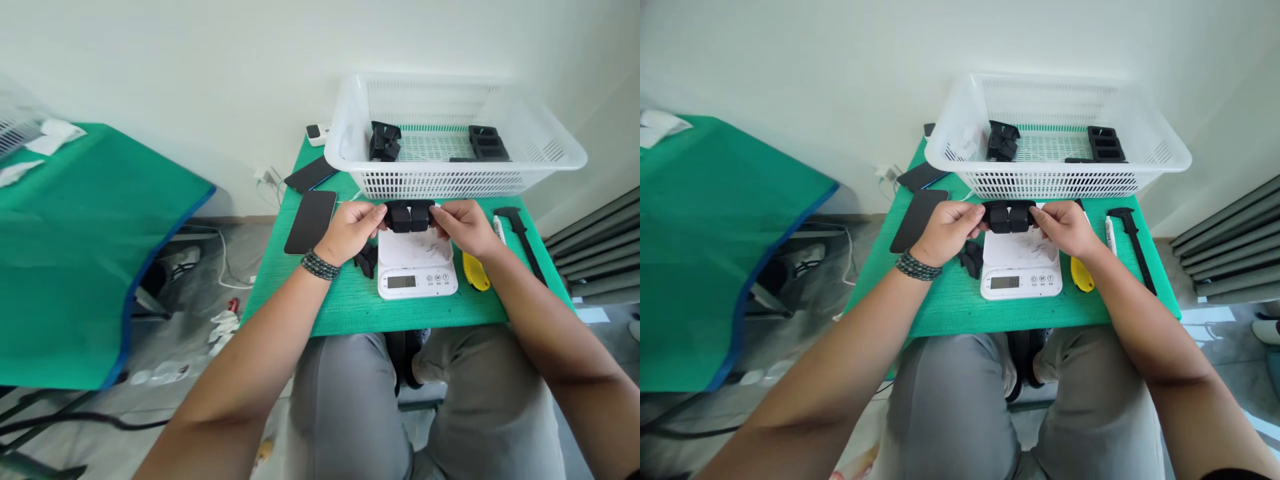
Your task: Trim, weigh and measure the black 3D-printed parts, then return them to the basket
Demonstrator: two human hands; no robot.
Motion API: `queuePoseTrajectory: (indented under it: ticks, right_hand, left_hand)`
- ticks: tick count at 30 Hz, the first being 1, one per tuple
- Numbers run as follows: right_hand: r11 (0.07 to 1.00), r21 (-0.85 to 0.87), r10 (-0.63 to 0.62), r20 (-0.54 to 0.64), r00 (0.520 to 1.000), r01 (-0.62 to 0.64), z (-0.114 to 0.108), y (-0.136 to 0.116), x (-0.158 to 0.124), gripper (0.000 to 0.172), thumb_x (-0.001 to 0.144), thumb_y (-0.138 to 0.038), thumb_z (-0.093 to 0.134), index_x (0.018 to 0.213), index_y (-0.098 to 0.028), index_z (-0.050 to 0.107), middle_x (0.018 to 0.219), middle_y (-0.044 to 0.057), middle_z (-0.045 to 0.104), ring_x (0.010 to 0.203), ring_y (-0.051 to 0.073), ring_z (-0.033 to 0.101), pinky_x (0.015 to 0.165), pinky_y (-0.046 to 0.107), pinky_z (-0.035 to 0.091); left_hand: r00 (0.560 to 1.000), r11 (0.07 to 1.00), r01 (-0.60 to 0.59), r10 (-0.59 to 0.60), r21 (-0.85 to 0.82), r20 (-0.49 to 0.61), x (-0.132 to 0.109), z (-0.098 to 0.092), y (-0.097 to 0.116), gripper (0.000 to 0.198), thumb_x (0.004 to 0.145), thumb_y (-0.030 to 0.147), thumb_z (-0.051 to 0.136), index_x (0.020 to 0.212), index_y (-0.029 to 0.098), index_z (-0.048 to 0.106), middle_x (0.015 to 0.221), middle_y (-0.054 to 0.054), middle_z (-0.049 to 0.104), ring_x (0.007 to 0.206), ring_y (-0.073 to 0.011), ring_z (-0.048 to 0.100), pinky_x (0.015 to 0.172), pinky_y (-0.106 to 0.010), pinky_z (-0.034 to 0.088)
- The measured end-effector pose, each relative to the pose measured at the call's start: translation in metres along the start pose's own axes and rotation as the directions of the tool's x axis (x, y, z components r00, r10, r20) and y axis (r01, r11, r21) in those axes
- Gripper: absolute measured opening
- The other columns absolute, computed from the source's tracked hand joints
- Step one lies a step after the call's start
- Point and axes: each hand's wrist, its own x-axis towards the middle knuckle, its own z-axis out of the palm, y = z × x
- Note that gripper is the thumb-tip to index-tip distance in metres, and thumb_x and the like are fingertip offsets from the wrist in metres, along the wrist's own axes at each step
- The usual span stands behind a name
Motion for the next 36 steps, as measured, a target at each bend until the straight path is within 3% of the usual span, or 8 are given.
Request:
queuePoseTrajectory:
  ticks: [7, 23, 31, 36]
  right_hand:
    - [1.0, -0.006, 0.006, 0.015, 1.0, -0.006, -0.0001, -0.0013, -0.0005, 0.059, 0.096, -0.068, 0.059, 0.061, -0.019, 0.062, 0.051, -0.001, 0.056, 0.049, 0.011, 0.05, 0.048, 0.026, 0.037]
    - [0.995, -0.072, -0.059, 0.089, 0.994, 0.066, -0.0006, -0.0049, -0.0007, 0.057, 0.101, -0.059, 0.055, 0.058, -0.021, 0.057, 0.05, -0.002, 0.05, 0.05, 0.01, 0.044, 0.051, 0.028, 0.033]
    - [0.994, -0.096, -0.046, 0.037, 0.998, 0.05, 0.0007, -0.0047, -0.0023, 0.058, 0.1, -0.062, 0.053, 0.059, -0.021, 0.053, 0.052, -0.001, 0.051, 0.053, 0.012, 0.043, 0.052, 0.03, 0.033]
    - [0.972, -0.222, -0.071, 0.012, 0.997, 0.072, 0.0057, -0.0047, -0.0029, 0.053, 0.101, -0.055, 0.049, 0.059, -0.023, 0.043, 0.054, -0.001, 0.047, 0.054, 0.012, 0.04, 0.054, 0.031, 0.029]
  left_hand:
    - [0.998, 0.999, 0.027, -0.026, -0.032, 0.048, -0.001, -0.0002, -0.0016, 0.069, 0.092, 0.081, 0.054, 0.061, 0.02, 0.065, 0.047, 0.002, 0.053, 0.045, -0.0104, 0.045, 0.053, -0.027, 0.041]
    - [0.997, 1.0, 0.024, -0.024, -0.001, 0.076, -0.0021, -0.0004, 0.0018, 0.074, 0.09, 0.085, 0.052, 0.058, 0.019, 0.064, 0.046, 0.001, 0.051, 0.045, -0.0105, 0.044, 0.05, -0.028, 0.034]
    - [0.997, 1.0, 0.013, -0.014, 0.017, 0.076, -0.004, -0.0012, 0.0033, 0.07, 0.093, 0.08, 0.052, 0.061, 0.02, 0.064, 0.049, 0.001, 0.054, 0.047, -0.0115, 0.047, 0.052, -0.028, 0.041]
    - [0.998, 0.993, -0.043, 0.038, 0.114, 0.041, -0.0031, -0.0011, 0.0069, 0.067, 0.095, 0.077, 0.052, 0.061, 0.02, 0.063, 0.051, 0.0, 0.058, 0.051, -0.0135, 0.054, 0.054, -0.028, 0.043]
